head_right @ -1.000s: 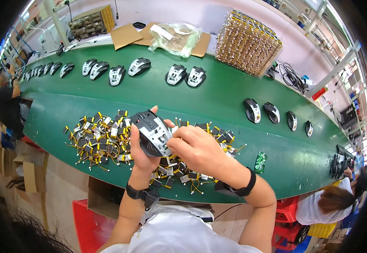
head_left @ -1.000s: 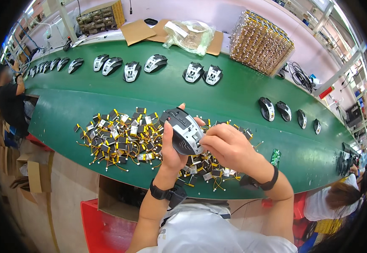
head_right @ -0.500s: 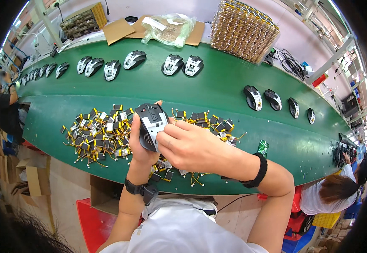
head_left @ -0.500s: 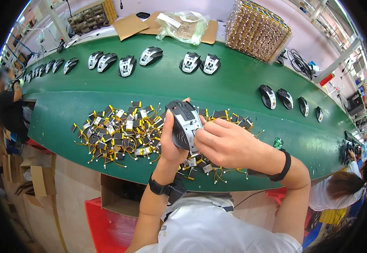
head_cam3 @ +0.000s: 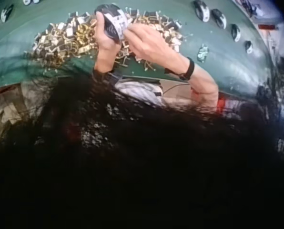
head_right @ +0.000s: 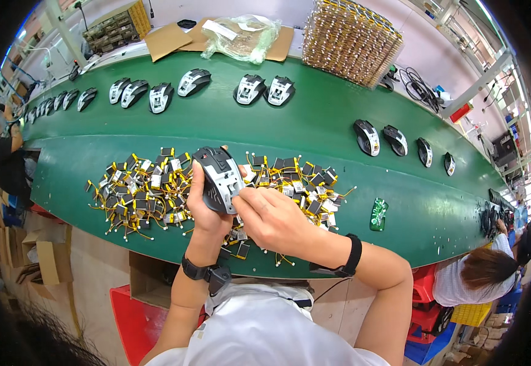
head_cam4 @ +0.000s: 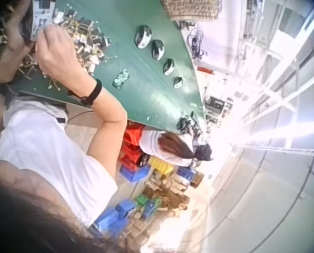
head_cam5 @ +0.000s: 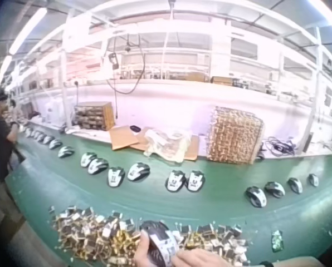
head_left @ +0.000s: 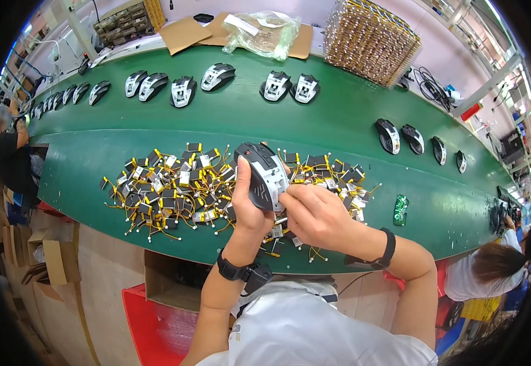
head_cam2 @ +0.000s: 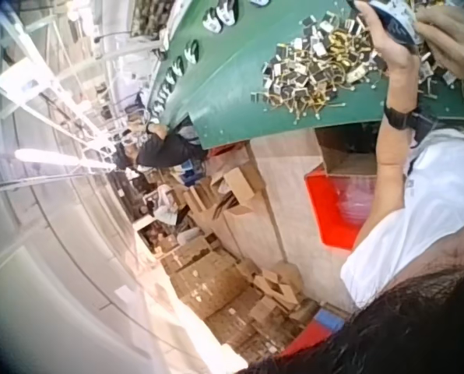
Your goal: The person repeatedly picks up a black and white electronic device, inserts a small yellow and black battery pack into its bottom compartment, and places the device on a green workbench. This process is repeated for multiple units throughout the clip.
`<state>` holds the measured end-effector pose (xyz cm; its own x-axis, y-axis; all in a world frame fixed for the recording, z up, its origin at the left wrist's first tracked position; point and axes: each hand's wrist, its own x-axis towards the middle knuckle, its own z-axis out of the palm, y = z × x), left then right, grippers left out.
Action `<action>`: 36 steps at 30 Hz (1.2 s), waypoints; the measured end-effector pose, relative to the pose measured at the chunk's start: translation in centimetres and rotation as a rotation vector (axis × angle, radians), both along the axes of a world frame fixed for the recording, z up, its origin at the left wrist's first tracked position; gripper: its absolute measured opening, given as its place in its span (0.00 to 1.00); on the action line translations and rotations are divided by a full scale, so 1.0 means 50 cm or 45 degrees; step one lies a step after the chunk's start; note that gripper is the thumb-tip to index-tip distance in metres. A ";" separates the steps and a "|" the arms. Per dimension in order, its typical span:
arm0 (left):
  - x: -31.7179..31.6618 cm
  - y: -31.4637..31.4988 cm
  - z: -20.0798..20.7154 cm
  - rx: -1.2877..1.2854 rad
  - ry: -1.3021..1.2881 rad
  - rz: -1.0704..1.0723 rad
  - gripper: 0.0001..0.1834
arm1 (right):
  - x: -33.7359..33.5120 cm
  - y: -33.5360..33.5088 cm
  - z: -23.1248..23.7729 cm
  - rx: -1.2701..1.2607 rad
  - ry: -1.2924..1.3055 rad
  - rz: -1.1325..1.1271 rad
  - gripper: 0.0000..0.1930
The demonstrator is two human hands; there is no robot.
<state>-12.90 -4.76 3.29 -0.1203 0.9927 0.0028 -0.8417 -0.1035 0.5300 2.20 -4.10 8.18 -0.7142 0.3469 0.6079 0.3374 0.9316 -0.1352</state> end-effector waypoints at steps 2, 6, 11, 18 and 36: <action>0.012 0.002 0.008 0.003 0.021 -0.033 0.35 | 0.014 0.008 -0.007 -0.045 0.042 0.005 0.19; 0.014 -0.003 0.027 0.275 0.085 0.025 0.38 | 0.025 -0.021 0.024 -0.583 0.327 -0.134 0.13; 0.029 -0.011 0.029 0.419 0.321 0.077 0.51 | 0.035 -0.028 -0.017 -1.643 0.852 -0.087 0.20; 0.026 -0.008 0.028 0.511 0.357 0.137 0.54 | 0.029 -0.039 -0.003 -2.221 0.626 0.129 0.11; 0.029 -0.020 0.034 0.474 0.458 0.091 0.58 | 0.025 -0.044 -0.020 -2.176 0.670 0.135 0.12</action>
